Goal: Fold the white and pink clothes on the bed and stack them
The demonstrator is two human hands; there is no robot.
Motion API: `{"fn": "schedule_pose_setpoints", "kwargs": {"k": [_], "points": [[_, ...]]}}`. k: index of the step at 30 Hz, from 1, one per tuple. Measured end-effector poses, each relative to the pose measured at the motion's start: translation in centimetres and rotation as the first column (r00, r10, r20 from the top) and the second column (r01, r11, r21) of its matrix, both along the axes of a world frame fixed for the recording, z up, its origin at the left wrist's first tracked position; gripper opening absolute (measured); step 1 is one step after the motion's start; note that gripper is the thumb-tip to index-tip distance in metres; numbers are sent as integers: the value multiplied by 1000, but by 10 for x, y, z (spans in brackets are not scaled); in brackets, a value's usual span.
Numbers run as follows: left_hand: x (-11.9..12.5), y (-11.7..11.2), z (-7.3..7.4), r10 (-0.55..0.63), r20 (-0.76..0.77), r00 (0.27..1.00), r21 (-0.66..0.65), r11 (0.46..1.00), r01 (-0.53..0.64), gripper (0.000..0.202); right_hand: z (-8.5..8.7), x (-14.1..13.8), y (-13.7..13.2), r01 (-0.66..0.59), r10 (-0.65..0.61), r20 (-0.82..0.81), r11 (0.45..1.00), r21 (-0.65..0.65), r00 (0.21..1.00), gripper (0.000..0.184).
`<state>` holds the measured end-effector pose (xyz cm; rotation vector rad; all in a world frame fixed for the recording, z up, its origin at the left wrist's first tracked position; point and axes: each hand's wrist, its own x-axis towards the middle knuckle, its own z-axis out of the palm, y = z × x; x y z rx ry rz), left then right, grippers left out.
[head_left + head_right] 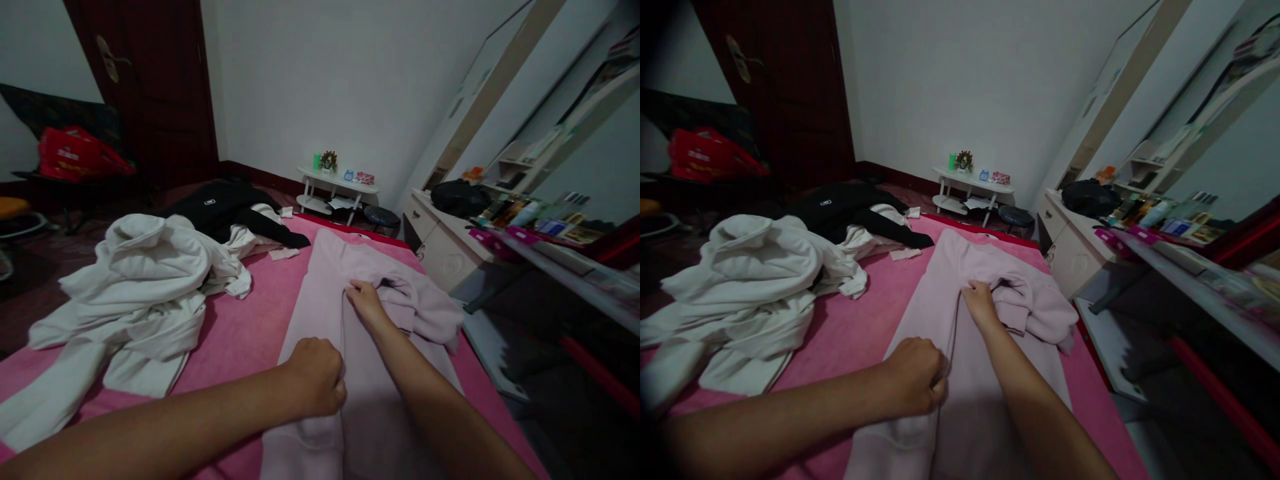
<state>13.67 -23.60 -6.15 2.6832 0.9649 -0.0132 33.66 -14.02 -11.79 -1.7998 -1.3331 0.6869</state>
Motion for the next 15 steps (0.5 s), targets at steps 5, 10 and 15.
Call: {"fn": "schedule_pose_setpoints", "kwargs": {"k": [5, 10, 15], "points": [[4, 21, 5, -121, 7, 993, -253, 960, 118, 45, 33, 6, -7, 47, 1, 419, 993, -104, 908, 31], [24, 83, 3, 142, 326, 935, -51, 990, -132, 34, 61, -14, 4, -20, 12, 755, 1000, 1, 656, 34], [52, 135, -42, 246, 432, 868, 125, 936, -328, 40, 29, -8, 33, -228, 231, 768, 967, -113, 597, 47]]}}
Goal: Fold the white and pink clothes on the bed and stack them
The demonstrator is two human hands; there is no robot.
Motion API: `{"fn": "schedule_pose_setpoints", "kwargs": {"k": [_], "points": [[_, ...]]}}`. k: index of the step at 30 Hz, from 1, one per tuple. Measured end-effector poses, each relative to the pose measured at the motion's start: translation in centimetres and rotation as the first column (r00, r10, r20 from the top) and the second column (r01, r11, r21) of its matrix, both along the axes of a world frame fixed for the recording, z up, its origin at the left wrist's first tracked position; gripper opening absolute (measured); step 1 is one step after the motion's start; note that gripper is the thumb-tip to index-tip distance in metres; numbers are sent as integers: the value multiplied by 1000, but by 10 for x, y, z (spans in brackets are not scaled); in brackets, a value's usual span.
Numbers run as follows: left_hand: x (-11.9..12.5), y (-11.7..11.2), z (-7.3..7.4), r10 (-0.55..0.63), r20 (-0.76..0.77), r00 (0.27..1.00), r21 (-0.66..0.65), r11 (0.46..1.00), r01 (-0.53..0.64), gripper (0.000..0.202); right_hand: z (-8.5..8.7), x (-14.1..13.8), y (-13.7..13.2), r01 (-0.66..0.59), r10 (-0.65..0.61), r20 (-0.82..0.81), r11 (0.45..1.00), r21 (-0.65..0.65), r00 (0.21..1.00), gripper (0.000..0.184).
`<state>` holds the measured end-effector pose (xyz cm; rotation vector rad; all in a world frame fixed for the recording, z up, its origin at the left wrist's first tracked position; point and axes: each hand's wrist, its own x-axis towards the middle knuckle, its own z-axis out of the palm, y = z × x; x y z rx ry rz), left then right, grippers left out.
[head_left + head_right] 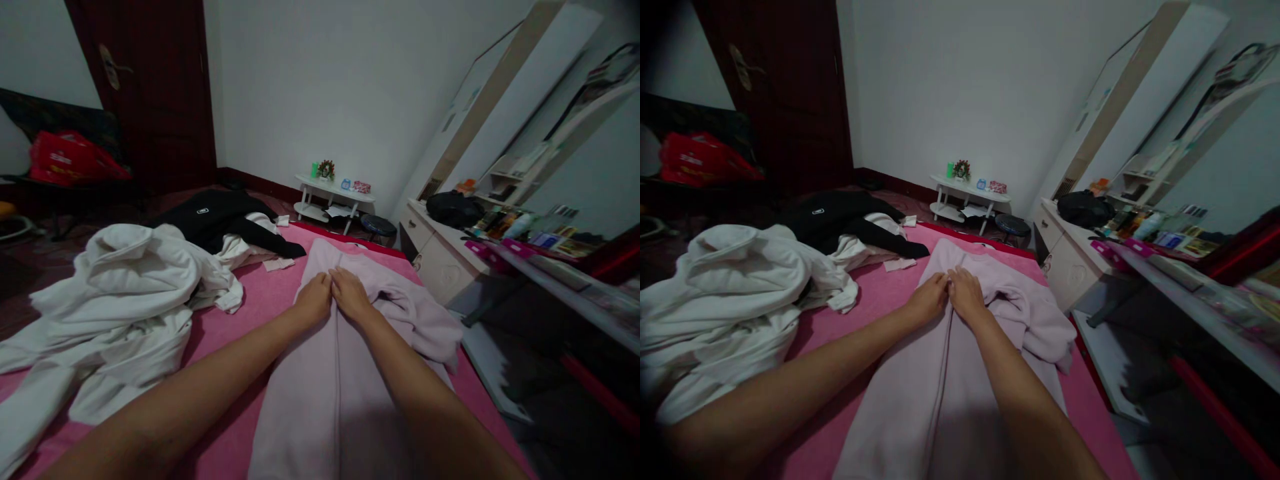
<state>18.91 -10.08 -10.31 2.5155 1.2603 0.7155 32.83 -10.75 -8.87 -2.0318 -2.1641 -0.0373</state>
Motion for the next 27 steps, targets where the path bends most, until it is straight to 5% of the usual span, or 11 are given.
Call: {"fn": "schedule_pose_setpoints", "kwargs": {"k": [4, 9, 13, 16, 18, 20, 23, 27], "points": [[6, 6, -32, -56, -98, 994, 85, 994, 64, 50, -23, 22, 21, 107, -102, 34, 971, -216, 994, 56], [3, 4, -36, -63, -133, 989, 100, 992, 76, 52, -20, 31, 28, 100, -98, 20, 963, -250, 995, 57], [3, 4, -35, -55, -132, 990, 104, 992, 69, 49, 7, 38, 5, 10, -12, -13, 987, -162, 1000, 47], [4, 5, -37, -51, -125, 991, 105, 992, 64, 49, 38, 56, -25, 145, -149, 51, 987, 76, 988, 41], [5, 5, -38, -51, -122, 991, 100, 993, 63, 50, 56, 74, -43, 270, -304, 134, 937, 221, 943, 43], [5, 5, -39, -51, -117, 992, 98, 993, 62, 50, 63, 93, -57, 399, -423, 236, 905, 146, 875, 49], [4, 5, -39, -48, -109, 993, 101, 993, 59, 49, 55, 115, -65, 514, -446, 338, 845, -146, 829, 55], [3, 4, -38, -51, -93, 994, 109, 992, 61, 49, 50, 128, -60, 479, -418, 291, 859, -182, 861, 26]]}}
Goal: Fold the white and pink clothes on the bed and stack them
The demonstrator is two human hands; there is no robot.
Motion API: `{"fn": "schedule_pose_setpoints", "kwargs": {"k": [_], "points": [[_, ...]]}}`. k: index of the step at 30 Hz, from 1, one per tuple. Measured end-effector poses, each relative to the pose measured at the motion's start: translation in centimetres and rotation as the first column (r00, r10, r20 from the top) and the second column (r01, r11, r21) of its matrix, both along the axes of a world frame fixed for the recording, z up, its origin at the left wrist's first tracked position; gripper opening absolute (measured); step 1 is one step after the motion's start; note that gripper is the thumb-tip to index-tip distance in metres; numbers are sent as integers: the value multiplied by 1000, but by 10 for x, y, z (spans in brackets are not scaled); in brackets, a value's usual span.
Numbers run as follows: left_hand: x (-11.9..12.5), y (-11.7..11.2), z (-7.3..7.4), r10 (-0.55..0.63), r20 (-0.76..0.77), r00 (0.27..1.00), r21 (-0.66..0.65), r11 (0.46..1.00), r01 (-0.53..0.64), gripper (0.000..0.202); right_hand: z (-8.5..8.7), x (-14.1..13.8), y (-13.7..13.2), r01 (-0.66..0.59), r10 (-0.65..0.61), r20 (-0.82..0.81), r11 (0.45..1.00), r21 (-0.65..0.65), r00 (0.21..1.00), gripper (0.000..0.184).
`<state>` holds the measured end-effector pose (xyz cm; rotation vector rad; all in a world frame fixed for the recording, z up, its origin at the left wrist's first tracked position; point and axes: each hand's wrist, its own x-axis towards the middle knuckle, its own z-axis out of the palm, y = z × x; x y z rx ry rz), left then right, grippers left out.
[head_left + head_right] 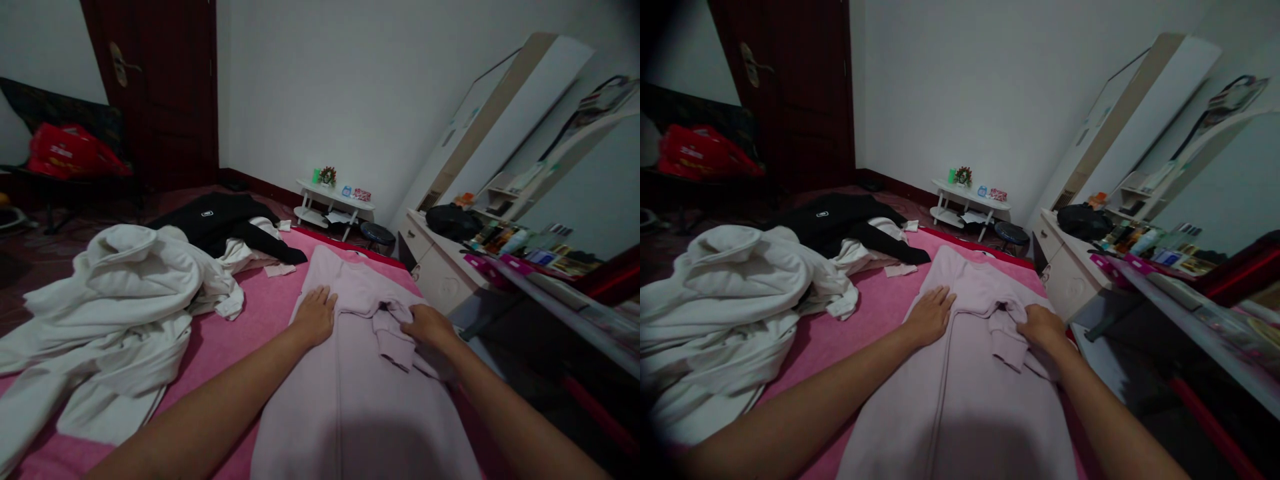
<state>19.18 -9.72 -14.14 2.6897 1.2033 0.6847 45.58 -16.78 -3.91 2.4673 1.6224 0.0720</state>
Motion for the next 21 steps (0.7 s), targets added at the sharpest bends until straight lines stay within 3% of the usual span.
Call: {"fn": "schedule_pose_setpoints", "kwargs": {"k": [2, 3, 4, 6, 8, 10, 12, 15, 17, 18, 19, 21], "points": [[0, -1, 0, -11, 25, 1000, -7, 1000, 11, 48, 15, 1, 4, -33, 31, 14, 983, 182, 999, 13], [0, -1, 0, -17, 47, 999, -17, 1000, 18, 48, 25, -1, 6, -89, 73, 62, 943, 321, 995, 10], [-1, 0, 0, -27, 78, 997, -30, 999, 29, 48, 37, -3, 6, -179, 127, 140, 864, 471, 982, 8], [-1, 2, 2, -37, 193, 981, -69, 996, 51, 51, 58, -15, 3, -430, 250, 354, 608, 667, 901, 7], [-3, 6, 5, 6, 390, 921, -141, 989, 53, 55, 68, -37, -6, -660, 388, 539, 343, 668, 747, 10], [-5, 12, 7, 127, 610, 782, -258, 965, 45, 55, 63, -66, -20, -806, 546, 638, 126, 579, 543, 13], [-9, 19, 8, 263, 763, 591, -383, 920, 85, 53, 48, -94, -37, -874, 685, 638, -3, 487, 353, 16], [-13, 27, 6, 383, 860, 336, -473, 846, 246, 53, 23, -122, -61, -910, 805, 553, -39, 412, 215, 29], [-13, 30, 3, 415, 869, 270, -488, 812, 321, 53, 14, -129, -71, -890, 857, 463, -9, 456, 228, 34], [-13, 32, 2, 414, 864, 285, -494, 806, 326, 52, 12, -131, -74, -864, 875, 397, 47, 502, 278, 35], [-13, 33, 0, 402, 856, 325, -498, 810, 309, 50, 11, -132, -77, -828, 885, 307, 141, 542, 352, 35], [-12, 35, -3, 361, 827, 431, -490, 839, 238, 45, 6, -137, -83, -750, 864, 74, 386, 537, 498, 42]]}}
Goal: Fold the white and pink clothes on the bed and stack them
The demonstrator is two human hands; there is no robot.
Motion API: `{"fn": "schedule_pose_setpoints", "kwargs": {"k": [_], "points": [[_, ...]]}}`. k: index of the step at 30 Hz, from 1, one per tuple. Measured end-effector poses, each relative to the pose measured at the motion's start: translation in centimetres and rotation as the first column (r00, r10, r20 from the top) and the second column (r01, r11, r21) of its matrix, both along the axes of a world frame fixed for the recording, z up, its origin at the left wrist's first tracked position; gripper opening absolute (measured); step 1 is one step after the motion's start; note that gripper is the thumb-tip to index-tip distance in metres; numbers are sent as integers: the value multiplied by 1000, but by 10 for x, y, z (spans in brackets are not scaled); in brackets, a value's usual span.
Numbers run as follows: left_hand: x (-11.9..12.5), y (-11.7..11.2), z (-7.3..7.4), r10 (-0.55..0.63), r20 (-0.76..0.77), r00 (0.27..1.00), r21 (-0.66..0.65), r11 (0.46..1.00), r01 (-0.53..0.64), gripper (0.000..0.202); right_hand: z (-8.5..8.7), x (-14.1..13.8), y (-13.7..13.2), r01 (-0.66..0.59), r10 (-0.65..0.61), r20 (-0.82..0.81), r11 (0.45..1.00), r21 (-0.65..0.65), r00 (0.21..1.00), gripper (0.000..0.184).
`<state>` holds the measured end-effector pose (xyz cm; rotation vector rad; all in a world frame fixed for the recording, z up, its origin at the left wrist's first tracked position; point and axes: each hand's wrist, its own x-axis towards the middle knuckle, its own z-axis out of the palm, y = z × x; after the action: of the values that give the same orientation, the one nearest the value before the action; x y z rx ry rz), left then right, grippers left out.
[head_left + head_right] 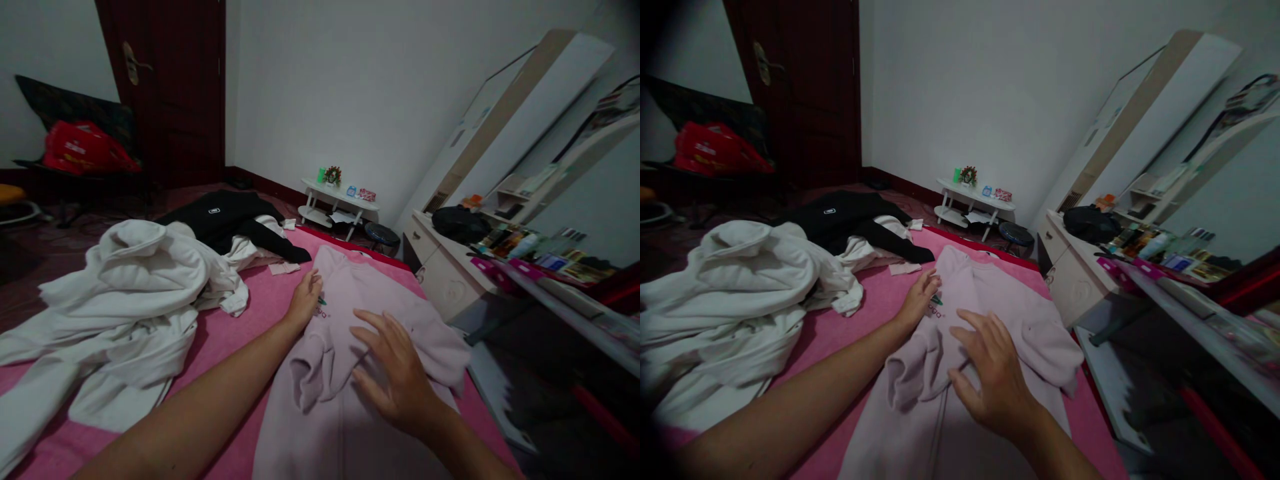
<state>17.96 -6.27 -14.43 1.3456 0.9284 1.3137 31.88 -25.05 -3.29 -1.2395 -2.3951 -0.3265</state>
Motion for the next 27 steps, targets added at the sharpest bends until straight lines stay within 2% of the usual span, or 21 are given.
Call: {"fn": "schedule_pose_setpoints", "kwargs": {"k": [2, 3, 5, 7, 10, 13, 14, 15, 16, 18, 20, 21, 22, 23, 24, 25, 26, 27], "points": [[0, 2, -2, 17, -91, 996, 45, 999, -13, 42, -10, -9, -6, 82, -82, 9, 970, -231, 997, 70], [0, 3, -2, 24, -108, 994, 53, 998, -18, 41, -18, -15, -9, 76, -72, 26, 949, -307, 997, 84], [0, 4, -3, 19, -112, 994, 55, 998, -12, 39, -35, -28, -14, 43, -26, 51, 927, -373, 998, 96], [-1, 4, -3, 7, -99, 995, 54, 999, -2, 38, -49, -41, -14, 57, -35, 61, 918, -392, 997, 88], [-1, 3, -3, -18, -72, 997, 69, 997, 23, 36, -54, -51, -7, 141, -143, 29, 885, -444, 989, 56], [-1, 2, -4, 3, -144, 990, 89, 996, 10, 38, -47, -47, 3, 101, -228, -188, 849, -518, 955, 42], [-1, 3, -4, 26, -200, 979, 102, 995, -6, 39, -45, -43, 5, 66, -273, -315, 841, -537, 909, 38], [0, 4, -3, 50, -263, 964, 118, 993, -19, 40, -44, -37, 7, 37, -336, -455, 835, -550, 825, 32], [1, 5, -2, 70, -322, 944, 135, 990, -27, 41, -43, -30, 9, 20, -408, -590, 833, -553, 696, 27], [6, 11, 2, 87, -406, 910, 168, 986, -19, 41, -44, -15, 13, 22, -498, -803, 854, -520, 327, 27], [12, 21, 7, 71, -474, 878, 198, 980, 27, 40, -45, -2, 19, 50, -452, -890, 889, -455, -52, 32], [16, 28, 10, 58, -507, 860, 211, 976, 59, 41, -45, 2, 21, 52, -406, -894, 905, -422, -188, 37], [21, 35, 13, 41, -539, 841, 221, 971, 94, 42, -44, 5, 24, 44, -366, -887, 918, -393, -280, 42], [25, 44, 16, 24, -569, 822, 229, 965, 130, 44, -42, 7, 25, 31, -345, -879, 926, -375, -329, 47], [29, 53, 19, 10, -596, 803, 234, 959, 162, 46, -39, 7, 26, 23, -338, -877, 930, -367, -342, 51], [32, 63, 22, 0, -617, 787, 239, 953, 187, 48, -37, 6, 26, 28, -337, -884, 930, -365, -324, 54], [34, 73, 25, -5, -634, 773, 243, 948, 206, 49, -35, 5, 24, 54, -339, -904, 930, -364, -262, 55], [36, 83, 28, -1, -648, 762, 254, 942, 217, 50, -34, 5, 20, 96, -341, -925, 928, -360, -168, 55]]}}
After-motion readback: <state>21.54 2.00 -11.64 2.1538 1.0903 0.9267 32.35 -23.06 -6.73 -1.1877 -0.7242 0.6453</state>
